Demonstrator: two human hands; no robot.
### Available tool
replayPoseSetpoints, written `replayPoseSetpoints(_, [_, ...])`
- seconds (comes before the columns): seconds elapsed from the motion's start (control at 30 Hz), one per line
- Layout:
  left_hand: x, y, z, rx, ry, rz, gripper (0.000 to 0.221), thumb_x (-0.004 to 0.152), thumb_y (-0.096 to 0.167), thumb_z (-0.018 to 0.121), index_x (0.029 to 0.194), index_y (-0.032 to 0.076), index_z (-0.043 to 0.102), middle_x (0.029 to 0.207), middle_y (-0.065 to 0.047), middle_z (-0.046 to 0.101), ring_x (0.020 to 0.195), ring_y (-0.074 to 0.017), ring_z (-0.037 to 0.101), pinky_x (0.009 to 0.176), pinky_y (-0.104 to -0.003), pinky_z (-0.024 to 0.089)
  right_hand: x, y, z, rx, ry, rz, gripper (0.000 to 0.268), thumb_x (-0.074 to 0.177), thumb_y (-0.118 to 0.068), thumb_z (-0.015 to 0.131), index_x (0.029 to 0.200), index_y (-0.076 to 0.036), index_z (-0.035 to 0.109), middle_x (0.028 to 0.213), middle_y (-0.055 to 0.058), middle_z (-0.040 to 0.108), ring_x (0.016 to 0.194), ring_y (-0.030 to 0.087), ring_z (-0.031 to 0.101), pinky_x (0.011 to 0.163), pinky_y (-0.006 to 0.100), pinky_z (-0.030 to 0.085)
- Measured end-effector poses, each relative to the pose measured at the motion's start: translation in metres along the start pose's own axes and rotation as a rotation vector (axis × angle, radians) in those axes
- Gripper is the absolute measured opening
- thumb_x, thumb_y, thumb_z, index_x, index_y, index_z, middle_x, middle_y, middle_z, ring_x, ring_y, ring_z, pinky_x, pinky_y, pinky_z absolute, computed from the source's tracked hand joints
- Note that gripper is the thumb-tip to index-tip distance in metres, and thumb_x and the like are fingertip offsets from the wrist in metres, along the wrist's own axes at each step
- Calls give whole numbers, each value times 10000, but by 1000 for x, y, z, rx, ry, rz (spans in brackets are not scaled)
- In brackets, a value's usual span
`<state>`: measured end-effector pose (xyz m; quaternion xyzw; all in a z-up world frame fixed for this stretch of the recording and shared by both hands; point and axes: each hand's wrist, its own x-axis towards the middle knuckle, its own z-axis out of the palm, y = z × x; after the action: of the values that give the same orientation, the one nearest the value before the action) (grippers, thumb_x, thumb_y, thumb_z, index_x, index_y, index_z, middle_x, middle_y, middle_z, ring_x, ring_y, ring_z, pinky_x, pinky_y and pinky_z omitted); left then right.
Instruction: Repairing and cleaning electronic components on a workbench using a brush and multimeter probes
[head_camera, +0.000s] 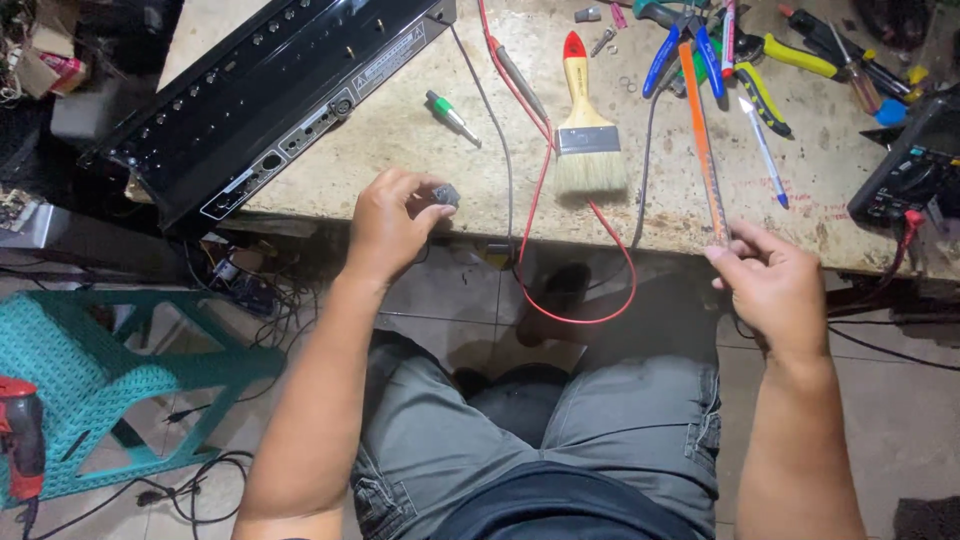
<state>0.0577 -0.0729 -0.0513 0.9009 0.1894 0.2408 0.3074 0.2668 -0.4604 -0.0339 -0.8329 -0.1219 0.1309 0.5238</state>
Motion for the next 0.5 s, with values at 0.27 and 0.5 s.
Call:
replayPoseSetpoints(0.27, [-2,-11,9,-7,19,11,323,822,298,897,1102,180,788,925,-34,679,861,-242,680,787,-366,547,-11,15,29,242,22,-75,119,1117,-169,577,1182,-76,615,643,-21,469,492,38,395,437,196,302])
replayPoseSetpoints(0.5, [-8,-2,-1,-29,146,0,238,860,266,876,1067,188,787,910,-21,694,758,-228,716,692,-338,583,-68,-19,102,471,-299,47,132,1032,-117,530,1111,-61,618,563,53,540,423,95,455,380,212,333])
